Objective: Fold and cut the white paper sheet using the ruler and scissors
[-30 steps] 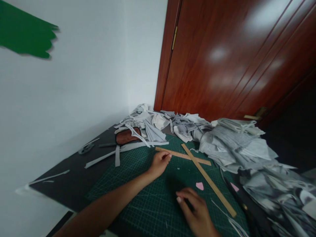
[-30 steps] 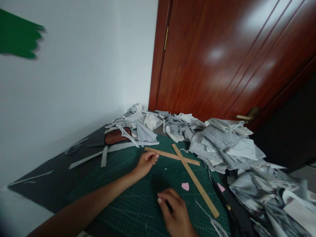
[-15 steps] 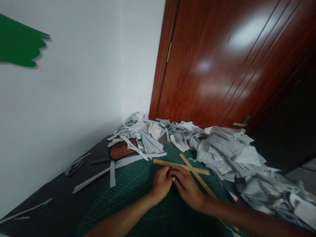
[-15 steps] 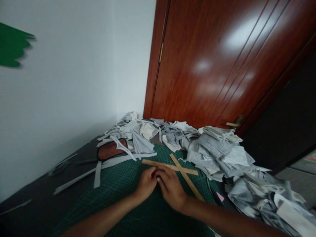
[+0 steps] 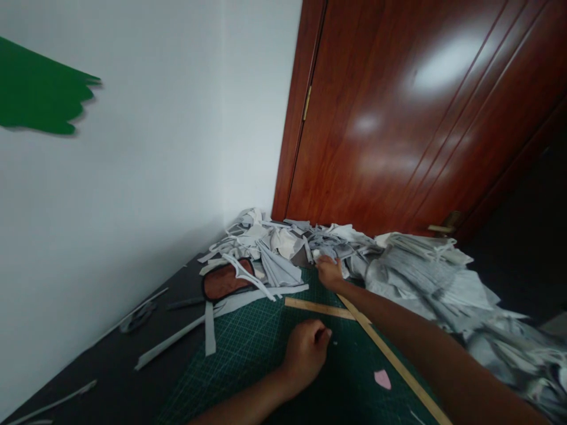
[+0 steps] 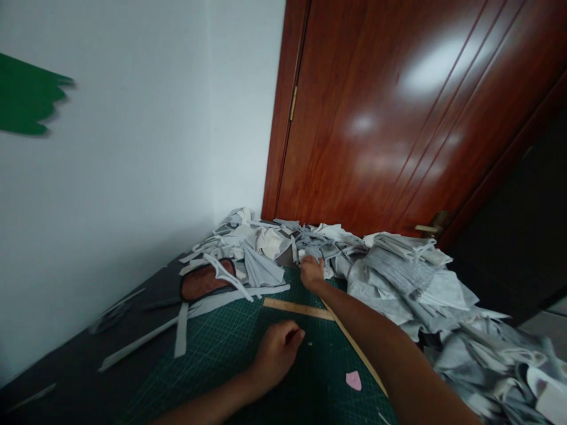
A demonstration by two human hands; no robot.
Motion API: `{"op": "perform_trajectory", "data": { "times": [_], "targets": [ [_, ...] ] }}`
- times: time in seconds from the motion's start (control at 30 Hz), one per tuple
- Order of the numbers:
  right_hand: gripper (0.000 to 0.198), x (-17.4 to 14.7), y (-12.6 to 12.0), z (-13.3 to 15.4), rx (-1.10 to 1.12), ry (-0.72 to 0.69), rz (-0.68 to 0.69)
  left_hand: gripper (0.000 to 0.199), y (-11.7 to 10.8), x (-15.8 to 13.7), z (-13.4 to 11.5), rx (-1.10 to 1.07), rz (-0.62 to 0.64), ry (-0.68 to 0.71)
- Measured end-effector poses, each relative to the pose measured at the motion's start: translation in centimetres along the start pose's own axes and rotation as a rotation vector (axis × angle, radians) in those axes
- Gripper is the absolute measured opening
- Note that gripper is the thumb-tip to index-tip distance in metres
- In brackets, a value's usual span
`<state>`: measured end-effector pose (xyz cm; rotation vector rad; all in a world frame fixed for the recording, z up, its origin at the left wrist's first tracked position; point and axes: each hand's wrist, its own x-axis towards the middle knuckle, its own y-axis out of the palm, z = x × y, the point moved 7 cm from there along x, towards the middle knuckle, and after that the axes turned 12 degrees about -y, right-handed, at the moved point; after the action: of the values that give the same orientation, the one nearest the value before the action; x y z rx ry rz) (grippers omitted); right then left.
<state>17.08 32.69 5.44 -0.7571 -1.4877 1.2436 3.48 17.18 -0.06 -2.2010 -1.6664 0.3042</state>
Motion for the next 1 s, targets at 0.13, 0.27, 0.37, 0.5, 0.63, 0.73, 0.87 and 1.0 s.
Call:
{"op": "perform_trajectory", "data": {
  "times": [0.13, 0.27, 0.37, 0.5, 0.63, 0.73, 0.87, 1.0],
  "targets": [
    [0.042, -0.8, -1.6, -0.1, 0.034, -0.033, -0.153, 0.027, 0.0, 0.0, 0.1, -0.023, 0.004, -0.019],
    [0.041, -4.3, -3.4, 1.7, 0.066, -0.133, -0.252, 0.036, -0.3, 0.4, 0.3, -0.151, -0.027, -0.012],
    [0.041, -8.9, -4.3, 4.3, 0.096, -0.236, -0.288, 0.053, -1.3, 1.3, 1.5, -0.422, -0.099, -0.105],
    [0.041, -15.6, -5.0, 9.3, 0.228, -0.432, -0.299, 0.075, -1.8, 3.0, 2.6, -0.650, -0.013, -0.226],
    [0.033, -19.5, -4.4, 12.8, 0.364, -0.434, -0.244, 0.076, -2.6, 4.2, 2.9, -0.574, 0.025, -0.173],
    [0.019, -20.8, -3.9, 13.8, 0.476, -0.350, -0.308, 0.068, -2.5, 4.4, 2.8, -0.529, 0.064, -0.142],
    [0.017, -22.4, -4.0, 13.7, 0.514, -0.202, -0.475, 0.056, -2.0, 4.1, 2.0, -0.459, 0.098, -0.089],
    [0.023, -23.8, -4.7, 13.0, 0.453, -0.171, -0.534, 0.041, -2.0, 3.8, 1.2, -0.361, 0.069, -0.037]
  ]
}}
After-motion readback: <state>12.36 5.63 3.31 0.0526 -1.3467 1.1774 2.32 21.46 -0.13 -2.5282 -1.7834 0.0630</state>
